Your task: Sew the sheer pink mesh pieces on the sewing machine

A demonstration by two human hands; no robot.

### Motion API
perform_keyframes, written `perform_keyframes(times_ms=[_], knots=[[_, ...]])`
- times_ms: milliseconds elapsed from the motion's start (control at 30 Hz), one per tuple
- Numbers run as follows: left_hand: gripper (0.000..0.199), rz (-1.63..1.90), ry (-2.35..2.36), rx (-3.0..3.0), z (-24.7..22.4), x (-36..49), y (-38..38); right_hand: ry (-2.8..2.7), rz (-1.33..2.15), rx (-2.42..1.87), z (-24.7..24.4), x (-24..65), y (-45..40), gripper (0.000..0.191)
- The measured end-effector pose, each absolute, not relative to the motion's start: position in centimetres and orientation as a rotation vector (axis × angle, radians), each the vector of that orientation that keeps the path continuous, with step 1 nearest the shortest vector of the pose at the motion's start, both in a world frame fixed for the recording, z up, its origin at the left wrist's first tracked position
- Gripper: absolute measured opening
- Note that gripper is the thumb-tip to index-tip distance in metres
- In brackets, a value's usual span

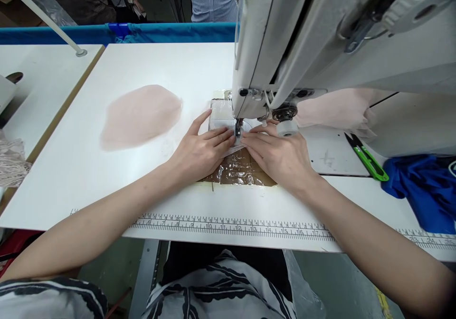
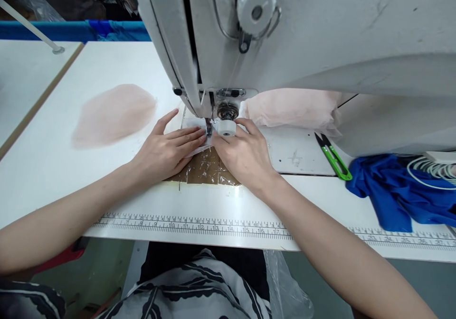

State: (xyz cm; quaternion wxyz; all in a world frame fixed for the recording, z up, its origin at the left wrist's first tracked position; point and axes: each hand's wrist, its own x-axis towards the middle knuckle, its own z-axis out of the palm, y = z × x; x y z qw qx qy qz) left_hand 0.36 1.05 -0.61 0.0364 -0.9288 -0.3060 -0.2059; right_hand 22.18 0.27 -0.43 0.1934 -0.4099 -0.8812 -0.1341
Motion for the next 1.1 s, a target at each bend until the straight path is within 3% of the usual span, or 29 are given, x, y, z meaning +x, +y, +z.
perform_keyframes(times_ms=[1100], knots=[[0.032, -0.625, -0.971, -2.836, -0.68, 0.55, 1.38, -2.44, -0.334, -1.229, -0.24, 21.9, 0.22, 0.026]])
